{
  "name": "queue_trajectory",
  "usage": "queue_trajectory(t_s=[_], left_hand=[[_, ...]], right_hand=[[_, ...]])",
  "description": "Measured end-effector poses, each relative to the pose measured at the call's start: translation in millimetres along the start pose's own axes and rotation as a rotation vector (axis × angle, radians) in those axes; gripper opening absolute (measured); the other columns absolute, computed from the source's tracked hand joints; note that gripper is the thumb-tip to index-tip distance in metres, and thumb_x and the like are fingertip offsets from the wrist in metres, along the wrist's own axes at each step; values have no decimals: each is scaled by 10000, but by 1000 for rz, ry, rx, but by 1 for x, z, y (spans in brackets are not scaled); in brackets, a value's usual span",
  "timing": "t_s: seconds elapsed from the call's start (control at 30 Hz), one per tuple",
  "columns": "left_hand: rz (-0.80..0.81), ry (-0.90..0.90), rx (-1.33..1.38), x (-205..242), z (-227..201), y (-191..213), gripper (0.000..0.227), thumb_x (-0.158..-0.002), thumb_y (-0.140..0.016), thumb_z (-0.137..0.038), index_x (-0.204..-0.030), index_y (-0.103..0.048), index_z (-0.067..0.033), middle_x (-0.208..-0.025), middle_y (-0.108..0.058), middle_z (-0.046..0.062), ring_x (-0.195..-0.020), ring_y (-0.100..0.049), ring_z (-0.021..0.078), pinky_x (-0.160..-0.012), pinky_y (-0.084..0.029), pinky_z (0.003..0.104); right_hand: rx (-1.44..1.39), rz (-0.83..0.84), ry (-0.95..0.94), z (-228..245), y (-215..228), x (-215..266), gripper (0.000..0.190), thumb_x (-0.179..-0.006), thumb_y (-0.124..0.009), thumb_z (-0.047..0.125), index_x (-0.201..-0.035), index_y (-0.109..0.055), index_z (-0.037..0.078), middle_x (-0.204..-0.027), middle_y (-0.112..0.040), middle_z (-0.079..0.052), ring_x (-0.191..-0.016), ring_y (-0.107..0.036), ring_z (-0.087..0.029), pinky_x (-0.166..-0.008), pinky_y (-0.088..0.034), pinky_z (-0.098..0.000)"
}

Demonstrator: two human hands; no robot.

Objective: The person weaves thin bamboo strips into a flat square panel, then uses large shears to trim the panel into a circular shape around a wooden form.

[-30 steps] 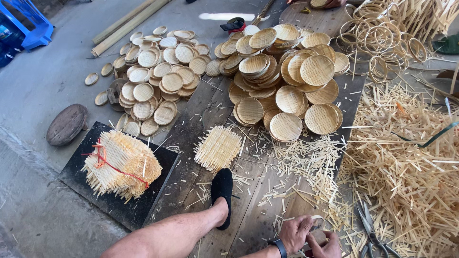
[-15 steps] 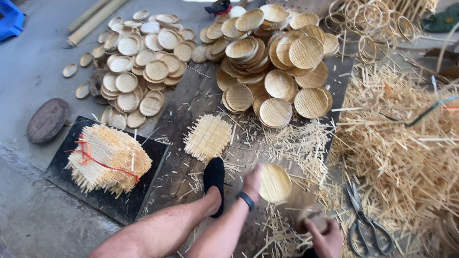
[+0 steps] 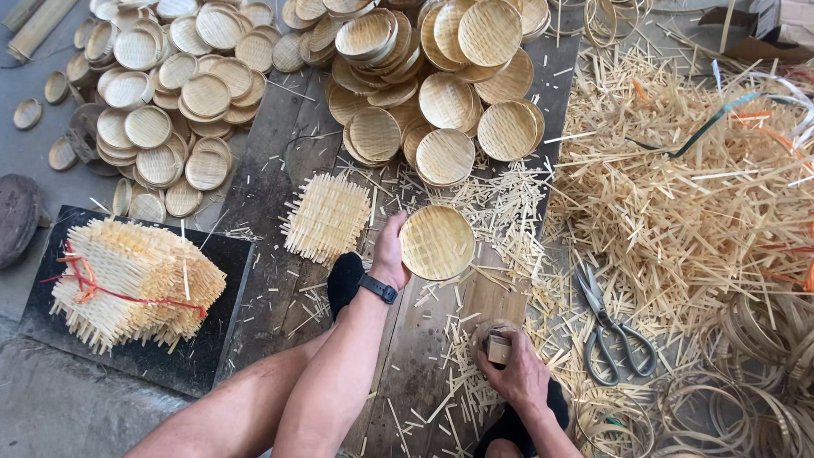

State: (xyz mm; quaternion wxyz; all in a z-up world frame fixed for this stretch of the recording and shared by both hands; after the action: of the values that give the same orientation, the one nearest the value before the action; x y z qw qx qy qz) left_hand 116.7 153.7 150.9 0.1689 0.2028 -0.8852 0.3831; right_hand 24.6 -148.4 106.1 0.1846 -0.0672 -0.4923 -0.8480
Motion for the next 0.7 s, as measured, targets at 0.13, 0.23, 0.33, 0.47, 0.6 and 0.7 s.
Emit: queue_trajectory(t_s=[0.13, 0.23, 0.33, 0.47, 0.6, 0.7], left_hand=[[-64, 71, -482, -4, 23, 11, 532, -975, -561, -389, -1274, -654, 41, -1212, -726, 178, -1093, -715, 237, -944, -569, 368], [-68, 163, -1006, -16, 36, 9, 428, -989, -616, -360, -1237, -707, -24, -1169, -723, 171, -1037, -702, 237, -923, -564, 361], [-69, 186, -1091, -45, 23, -6, 347, -1005, -619, -319, -1171, -721, -32, -1121, -757, 194, -982, -706, 263, -892, -561, 366], [-39, -161, -168, -86, -66, -61, 556, -923, -626, -427, -1223, -613, 42, -1149, -719, 195, -963, -744, 254, -850, -621, 389], [13, -80, -166, -72, -97, -83, 590, -910, -597, -545, -1160, -502, -18, -1138, -717, 260, -921, -755, 274, -796, -658, 392], [-24, -36, -646, -68, -58, -48, 596, -883, -710, -453, -1224, -650, 32, -1018, -751, 181, -833, -737, 227, -705, -651, 373]], right_hand=[[-26, 24, -18, -3, 0, -1, 687, -737, -783, 563, -1190, -538, 108, -1112, -708, -123, -996, -729, -287, -849, -579, -416], [-53, 13, -17, -2, 2, -2, 692, -721, -797, 550, -1185, -543, 104, -1107, -713, -125, -993, -731, -290, -849, -582, -416], [-62, -4, -7, -2, 3, -1, 689, -714, -801, 536, -1188, -550, 104, -1115, -713, -122, -989, -734, -287, -844, -586, -409], [-43, 9, -31, -5, 2, -1, 683, -725, -793, 539, -1199, -551, 112, -1127, -717, -97, -996, -738, -274, -850, -587, -396], [-22, 10, -36, -5, 1, -3, 686, -722, -808, 530, -1203, -554, 112, -1124, -715, -99, -994, -737, -273, -858, -582, -394], [-162, 14, -118, -9, -6, -4, 672, -727, -819, 460, -1235, -547, 113, -1126, -711, -137, -979, -742, -275, -842, -596, -389]])
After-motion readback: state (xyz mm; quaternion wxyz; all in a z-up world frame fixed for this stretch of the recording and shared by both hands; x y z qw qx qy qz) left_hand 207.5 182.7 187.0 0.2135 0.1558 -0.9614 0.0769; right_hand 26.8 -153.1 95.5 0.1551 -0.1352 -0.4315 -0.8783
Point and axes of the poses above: each hand's wrist, its own x-axis away from the middle knuckle, its own y-axis out of the back of the hand, z = x × y, the point moved 3 cm from there along -x, towards the middle knuckle
